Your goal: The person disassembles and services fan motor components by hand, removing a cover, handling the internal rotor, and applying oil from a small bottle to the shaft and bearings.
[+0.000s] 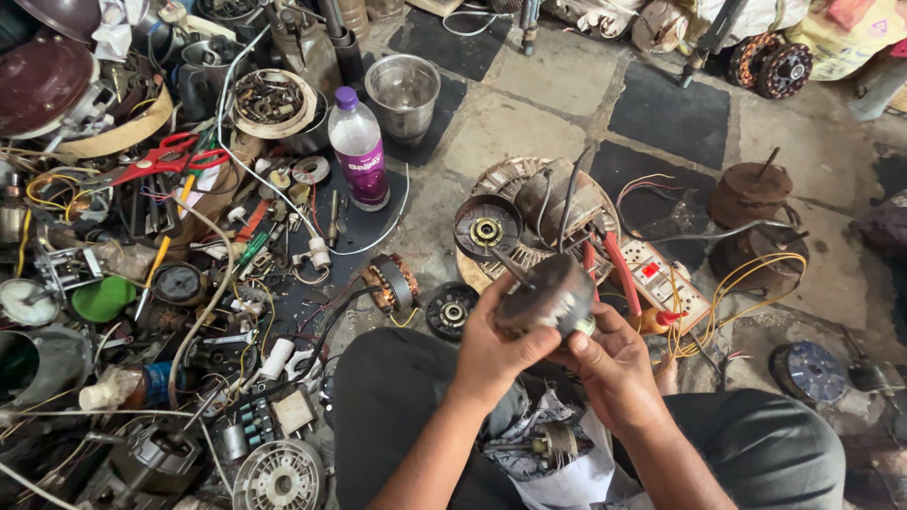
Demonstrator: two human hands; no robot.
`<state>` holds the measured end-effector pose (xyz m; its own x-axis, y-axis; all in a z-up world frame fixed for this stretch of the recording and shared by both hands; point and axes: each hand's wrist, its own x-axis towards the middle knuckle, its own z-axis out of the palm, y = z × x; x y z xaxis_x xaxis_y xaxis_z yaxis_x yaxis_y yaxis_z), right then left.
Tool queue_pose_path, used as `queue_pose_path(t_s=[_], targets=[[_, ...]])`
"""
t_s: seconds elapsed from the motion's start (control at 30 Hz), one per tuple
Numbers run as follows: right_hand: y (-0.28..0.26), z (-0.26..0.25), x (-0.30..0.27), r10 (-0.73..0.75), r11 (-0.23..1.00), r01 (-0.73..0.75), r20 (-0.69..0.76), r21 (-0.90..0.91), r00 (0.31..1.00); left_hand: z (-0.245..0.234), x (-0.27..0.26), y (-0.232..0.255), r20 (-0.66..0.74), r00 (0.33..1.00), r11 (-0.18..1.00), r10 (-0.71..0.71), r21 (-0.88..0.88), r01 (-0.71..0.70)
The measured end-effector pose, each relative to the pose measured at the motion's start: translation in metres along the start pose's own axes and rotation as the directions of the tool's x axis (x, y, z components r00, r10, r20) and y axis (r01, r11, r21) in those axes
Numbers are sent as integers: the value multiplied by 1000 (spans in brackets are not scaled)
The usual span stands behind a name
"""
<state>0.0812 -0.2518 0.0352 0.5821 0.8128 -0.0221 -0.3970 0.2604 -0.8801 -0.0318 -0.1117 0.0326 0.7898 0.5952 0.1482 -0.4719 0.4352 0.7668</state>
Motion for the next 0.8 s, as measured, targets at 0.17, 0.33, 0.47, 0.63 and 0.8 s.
queue_pose_path(t_s=[0.17, 0.33, 0.47, 0.63, 0.8], targets=[[-7, 8, -5, 129, 991, -131, -152, -4, 980, -17, 10, 8, -179, 981, 995, 75, 78, -62], [-28, 47, -14, -15, 789, -196, -338, -582, 941, -21, 18, -1, -423, 878, 952, -224, -289, 103], [-36, 33, -23, 76, 802, -311, -429, -510, 900, -52, 35, 23, -570, 788, 835, -233, -532, -138], [0, -18, -29, 233, 971, -239, -204, -5, 951, -55, 36, 51, -290, 930, 713, -225, -700, -45], [31, -46, -9, 290, 888, -324, -149, -325, 945, -57, 44, 52, -256, 936, 717, -242, -697, -5]])
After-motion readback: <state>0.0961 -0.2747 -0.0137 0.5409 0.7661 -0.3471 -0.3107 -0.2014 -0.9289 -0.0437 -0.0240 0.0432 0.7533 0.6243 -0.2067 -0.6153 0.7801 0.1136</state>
